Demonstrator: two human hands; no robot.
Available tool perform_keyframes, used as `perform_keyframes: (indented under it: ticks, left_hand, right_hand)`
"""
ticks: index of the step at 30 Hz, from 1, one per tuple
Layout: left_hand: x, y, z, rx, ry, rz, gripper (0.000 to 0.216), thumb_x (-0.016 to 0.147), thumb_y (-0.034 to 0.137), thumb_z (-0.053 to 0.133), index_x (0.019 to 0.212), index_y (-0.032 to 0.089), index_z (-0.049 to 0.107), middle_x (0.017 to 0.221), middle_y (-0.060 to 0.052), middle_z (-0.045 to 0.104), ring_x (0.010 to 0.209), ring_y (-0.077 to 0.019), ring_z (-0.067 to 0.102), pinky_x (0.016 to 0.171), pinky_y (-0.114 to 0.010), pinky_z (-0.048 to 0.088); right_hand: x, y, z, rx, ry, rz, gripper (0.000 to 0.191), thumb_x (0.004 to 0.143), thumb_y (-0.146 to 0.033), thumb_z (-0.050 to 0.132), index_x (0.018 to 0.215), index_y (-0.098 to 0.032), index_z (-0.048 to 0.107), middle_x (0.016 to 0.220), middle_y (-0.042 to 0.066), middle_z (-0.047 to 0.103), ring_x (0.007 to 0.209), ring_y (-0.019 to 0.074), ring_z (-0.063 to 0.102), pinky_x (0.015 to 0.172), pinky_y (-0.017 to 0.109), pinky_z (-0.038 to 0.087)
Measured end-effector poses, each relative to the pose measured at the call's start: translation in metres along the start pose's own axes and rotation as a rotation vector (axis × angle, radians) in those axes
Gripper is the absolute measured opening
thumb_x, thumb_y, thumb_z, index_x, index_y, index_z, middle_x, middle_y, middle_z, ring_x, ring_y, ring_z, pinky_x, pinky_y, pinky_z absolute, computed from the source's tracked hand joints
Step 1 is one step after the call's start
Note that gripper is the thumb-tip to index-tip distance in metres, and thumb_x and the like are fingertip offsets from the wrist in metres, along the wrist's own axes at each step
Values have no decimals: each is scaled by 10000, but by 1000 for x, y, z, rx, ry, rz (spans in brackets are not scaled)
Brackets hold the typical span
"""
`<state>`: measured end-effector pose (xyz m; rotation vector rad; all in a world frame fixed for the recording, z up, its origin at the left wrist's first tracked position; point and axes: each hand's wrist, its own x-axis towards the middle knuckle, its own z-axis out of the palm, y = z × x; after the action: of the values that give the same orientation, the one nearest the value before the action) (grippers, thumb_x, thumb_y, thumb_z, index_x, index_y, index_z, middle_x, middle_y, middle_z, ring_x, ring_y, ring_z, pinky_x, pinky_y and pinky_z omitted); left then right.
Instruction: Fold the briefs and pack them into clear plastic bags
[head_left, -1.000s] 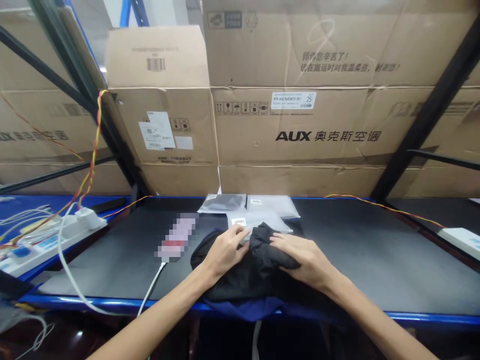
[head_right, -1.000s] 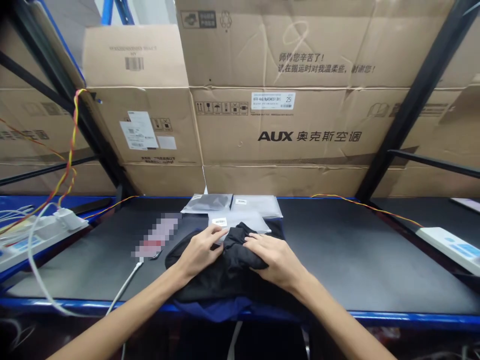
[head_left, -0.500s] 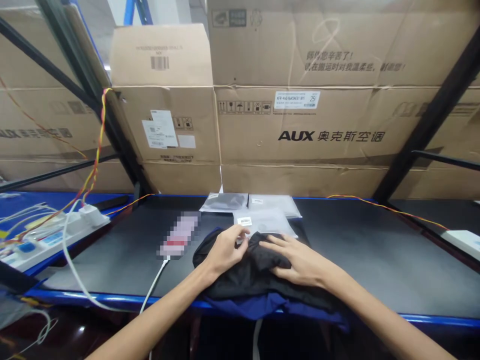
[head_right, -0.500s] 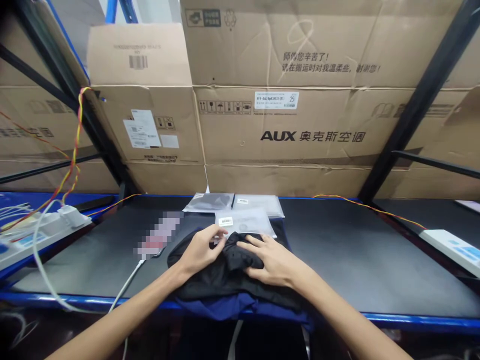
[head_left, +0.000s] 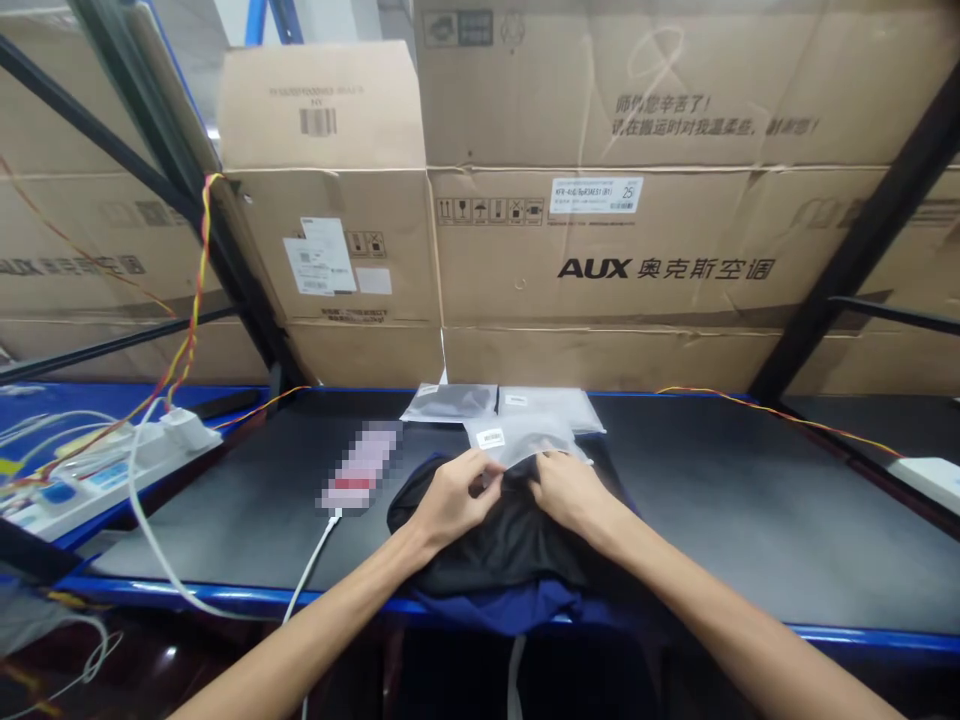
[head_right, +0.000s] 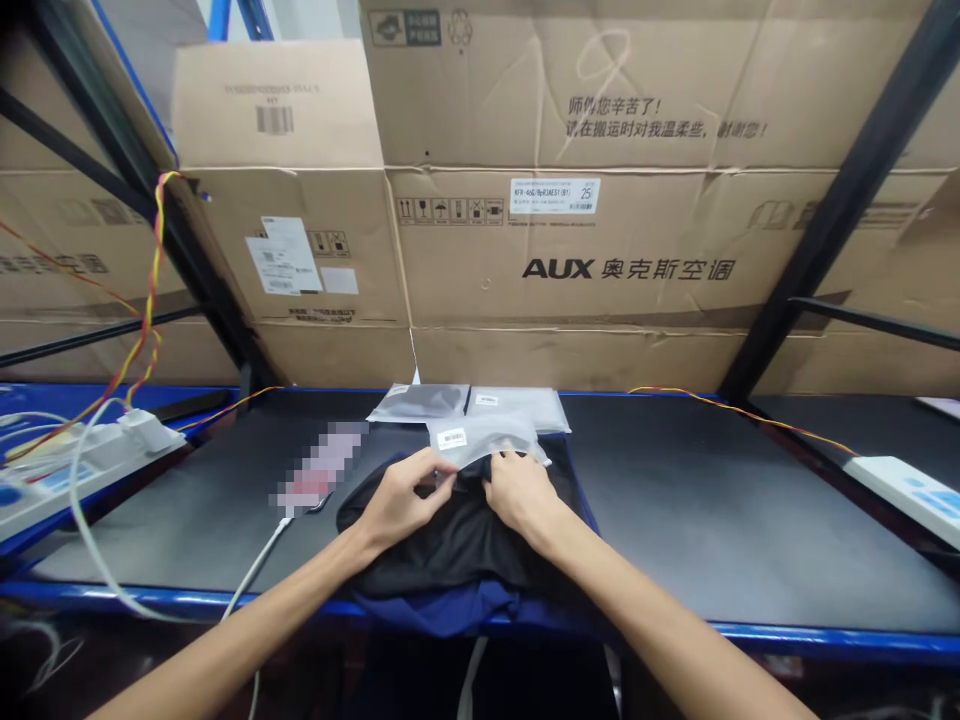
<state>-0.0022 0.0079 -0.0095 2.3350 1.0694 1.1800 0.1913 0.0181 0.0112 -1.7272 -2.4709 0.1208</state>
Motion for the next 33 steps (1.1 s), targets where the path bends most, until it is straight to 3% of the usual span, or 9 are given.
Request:
perform_keyframes:
  ticks: [5,11,15,22,27,31,33]
  left_hand:
    - [-2,0,-1,11,2,-11,127,873,157,544,941,179,649,867,-35,651,755,-144,620,680,-244,528]
    - [-1,-2,-1,-10,16,-65,136,874,160,552,952,190,659,895,-24,679,790,-146,644,708,-241,552]
    - [-1,-1,-2,-6,24,-65,131,874,161,551,920,186,672,877,-24,688,775,-147,650,689,-233,549]
    - [-3,-2,-1,64,35,10,140,879,156,552,914,189,684,836,-24,663,704,-135,609,664,-244,502]
    - [-3,-3,-2,113,28,47,167,862,117,557,918,198,693,820,-13,646,683,-120,591,664,-236,474]
    - [-1,-2,-4,57,30,-20,137,868,128,563,906,187,681,850,-21,668,731,-135,618,679,-242,486]
    - [-1,-1,-5,42,25,-39,130,871,135,566,907,185,680,858,-23,677,744,-141,625,685,-247,492]
  right_hand:
    - [-2,1,0,-28,-3,39,429,923,-290,507,1307,-103,551,1250,231,625,1053,370,640,857,476,499]
    - [-30,29,-4,169,14,-285,666,968,-522,420,1527,-188,280,1522,150,398,1360,327,405,1087,473,369]
    - [-38,36,-1,65,28,-358,558,1006,-418,379,1531,-256,283,1542,125,367,1369,338,387,1096,504,356]
    - [-11,13,5,-59,47,-247,501,1000,-317,374,1499,-281,356,1440,154,500,1211,356,551,932,524,490]
    - [2,-2,6,-73,65,-128,521,990,-349,387,1495,-226,369,1371,180,569,1212,360,555,943,496,478]
    - [-11,8,-5,-45,10,-93,637,985,-485,368,1540,-191,259,1367,212,563,1257,385,518,979,542,436]
    - [-19,20,-12,38,-79,-167,659,985,-460,366,1545,-143,226,1398,225,530,1270,378,510,988,521,440]
